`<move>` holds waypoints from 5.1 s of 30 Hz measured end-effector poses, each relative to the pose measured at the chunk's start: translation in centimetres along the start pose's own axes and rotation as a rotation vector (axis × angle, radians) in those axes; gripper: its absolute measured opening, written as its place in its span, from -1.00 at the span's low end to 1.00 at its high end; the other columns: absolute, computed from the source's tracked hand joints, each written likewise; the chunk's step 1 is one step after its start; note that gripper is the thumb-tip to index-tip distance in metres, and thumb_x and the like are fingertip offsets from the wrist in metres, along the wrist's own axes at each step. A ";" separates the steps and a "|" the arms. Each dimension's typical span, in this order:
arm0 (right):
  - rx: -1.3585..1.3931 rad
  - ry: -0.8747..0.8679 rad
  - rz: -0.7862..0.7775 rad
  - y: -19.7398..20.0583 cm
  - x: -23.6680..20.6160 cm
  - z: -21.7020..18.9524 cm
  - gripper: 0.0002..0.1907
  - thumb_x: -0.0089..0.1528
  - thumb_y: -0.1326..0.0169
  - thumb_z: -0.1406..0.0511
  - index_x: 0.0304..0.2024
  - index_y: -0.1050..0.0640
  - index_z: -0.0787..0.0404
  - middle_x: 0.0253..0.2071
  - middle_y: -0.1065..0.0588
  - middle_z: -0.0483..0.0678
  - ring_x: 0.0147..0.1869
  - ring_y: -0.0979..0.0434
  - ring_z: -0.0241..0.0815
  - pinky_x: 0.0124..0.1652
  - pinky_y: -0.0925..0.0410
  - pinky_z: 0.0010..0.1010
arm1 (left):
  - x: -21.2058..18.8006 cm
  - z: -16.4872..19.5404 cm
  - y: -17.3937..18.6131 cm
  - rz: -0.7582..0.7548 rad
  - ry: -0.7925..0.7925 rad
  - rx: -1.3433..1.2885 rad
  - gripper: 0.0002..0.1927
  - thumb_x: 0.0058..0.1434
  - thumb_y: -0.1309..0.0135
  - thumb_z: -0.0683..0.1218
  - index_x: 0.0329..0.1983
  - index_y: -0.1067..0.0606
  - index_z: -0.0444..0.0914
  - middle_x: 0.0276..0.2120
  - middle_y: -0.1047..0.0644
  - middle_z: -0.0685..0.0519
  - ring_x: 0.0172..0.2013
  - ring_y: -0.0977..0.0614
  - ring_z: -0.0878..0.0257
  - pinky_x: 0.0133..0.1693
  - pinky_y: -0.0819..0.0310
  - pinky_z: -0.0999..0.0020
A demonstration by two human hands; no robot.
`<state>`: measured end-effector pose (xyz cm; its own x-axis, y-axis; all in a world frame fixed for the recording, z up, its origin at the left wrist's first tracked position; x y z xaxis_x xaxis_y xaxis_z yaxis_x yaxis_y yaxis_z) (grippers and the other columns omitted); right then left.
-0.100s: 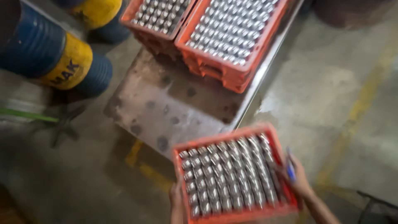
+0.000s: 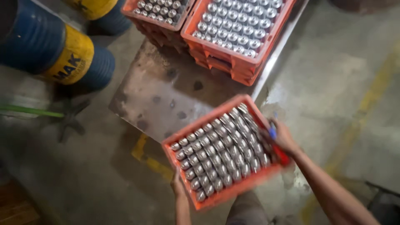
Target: The person repeatedly picks small cylindrical metal parts from an orange crate, marks each with a blue marker, and returns them to the crate. The camera is head-mounted and shows the hands and crates from above.
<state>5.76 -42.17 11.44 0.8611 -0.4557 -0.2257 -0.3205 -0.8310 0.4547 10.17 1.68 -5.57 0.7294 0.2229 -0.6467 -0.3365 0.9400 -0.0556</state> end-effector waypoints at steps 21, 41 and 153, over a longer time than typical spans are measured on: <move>-0.104 -0.735 0.210 5.6 -45.5 28.8 -0.62 0.25 -0.08 0.08 0.03 -0.40 0.07 -0.43 -0.59 0.19 -0.31 -0.65 0.18 -0.23 -0.41 -0.08 | -13.5 -12.2 -0.6 -0.056 0.063 0.574 -0.63 0.34 0.01 0.15 -0.15 -0.57 -0.23 -0.27 -0.59 0.11 -0.32 -0.60 0.25 -0.29 -0.49 0.26; 0.634 -0.914 1.457 8.6 -122.4 36.2 -0.84 0.18 -0.18 0.35 -0.31 -0.43 0.19 -0.46 -0.53 -0.14 -0.35 -0.55 -0.37 -0.27 -0.46 -0.44 | -92.6 -57.8 6.2 -1.823 -0.607 1.326 -0.81 0.19 -0.23 -0.05 -0.25 -0.59 -0.26 -0.47 -0.61 0.02 -0.47 -0.56 0.29 -0.35 -0.47 0.36; 0.221 -0.279 1.100 68.6 -143.4 62.7 -0.65 0.18 -0.16 0.42 -0.07 -0.31 0.24 0.01 -0.46 0.05 -0.04 -0.45 -0.31 -0.08 -0.37 -0.46 | -116.9 -71.8 10.8 -0.730 -0.458 0.881 -0.59 -0.05 -0.41 -0.17 -0.15 -0.60 -0.44 -0.29 -0.67 -0.17 -0.25 -0.67 0.11 -0.17 -0.56 0.21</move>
<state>-164.43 -53.85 21.01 -0.0346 -0.9994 0.0042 -0.9287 0.0337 0.3693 -121.51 -32.71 14.84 0.7791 -0.5245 -0.3435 0.6247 0.6956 0.3548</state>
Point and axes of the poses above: each hand's wrist, its own x-axis towards the middle knuckle, its own y-axis out of the back of the hand, z = x × y, the point moved 9 cm from there along x, towards the middle knuckle
